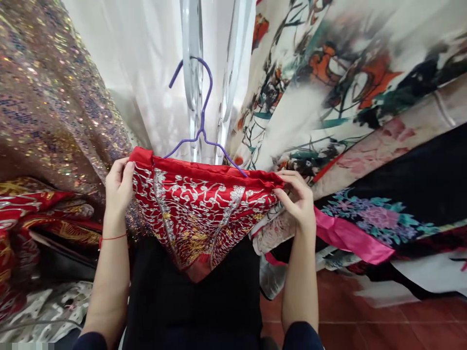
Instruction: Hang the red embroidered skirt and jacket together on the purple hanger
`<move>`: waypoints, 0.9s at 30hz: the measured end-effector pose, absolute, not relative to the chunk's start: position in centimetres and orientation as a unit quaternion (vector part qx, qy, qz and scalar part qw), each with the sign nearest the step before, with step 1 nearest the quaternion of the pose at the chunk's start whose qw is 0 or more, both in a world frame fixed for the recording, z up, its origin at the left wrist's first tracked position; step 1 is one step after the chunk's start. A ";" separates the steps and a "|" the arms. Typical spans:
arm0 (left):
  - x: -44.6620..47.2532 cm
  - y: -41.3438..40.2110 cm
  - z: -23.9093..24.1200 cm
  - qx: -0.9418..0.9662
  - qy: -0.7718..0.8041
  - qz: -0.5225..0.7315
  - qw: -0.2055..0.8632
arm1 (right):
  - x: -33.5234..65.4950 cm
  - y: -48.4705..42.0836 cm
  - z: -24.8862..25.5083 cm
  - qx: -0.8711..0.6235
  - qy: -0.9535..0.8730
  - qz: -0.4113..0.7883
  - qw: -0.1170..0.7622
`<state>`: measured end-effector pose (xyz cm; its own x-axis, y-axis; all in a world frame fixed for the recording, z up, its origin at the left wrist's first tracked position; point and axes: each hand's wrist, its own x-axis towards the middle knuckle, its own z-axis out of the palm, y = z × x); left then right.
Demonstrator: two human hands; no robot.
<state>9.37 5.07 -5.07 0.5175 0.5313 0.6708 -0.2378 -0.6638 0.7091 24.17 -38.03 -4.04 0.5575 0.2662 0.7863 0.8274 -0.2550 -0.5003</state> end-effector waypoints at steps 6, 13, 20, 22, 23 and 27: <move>8.6 6.4 -5.7 0.731 0.092 0.518 0.435 | 25.7 -36.0 -4.4 -0.733 -0.282 -0.291 0.546; 8.0 8.7 -5.6 0.636 0.049 0.538 0.552 | 23.2 -32.4 -2.3 -0.723 -0.301 -0.375 0.496; 8.8 9.2 -5.7 0.620 0.077 0.506 0.594 | 23.7 -30.0 -4.0 -0.698 -0.206 -0.492 0.479; 8.6 8.6 -5.3 0.651 0.070 0.473 0.590 | 24.4 -29.7 -4.4 -0.701 -0.187 -0.516 0.455; 8.5 8.2 -5.0 0.665 0.074 0.467 0.578 | 24.7 -29.5 -4.6 -0.701 -0.175 -0.526 0.450; 7.6 7.2 -2.9 0.698 0.081 0.455 0.547 | 25.5 -29.1 -4.7 -0.694 -0.146 -0.541 0.453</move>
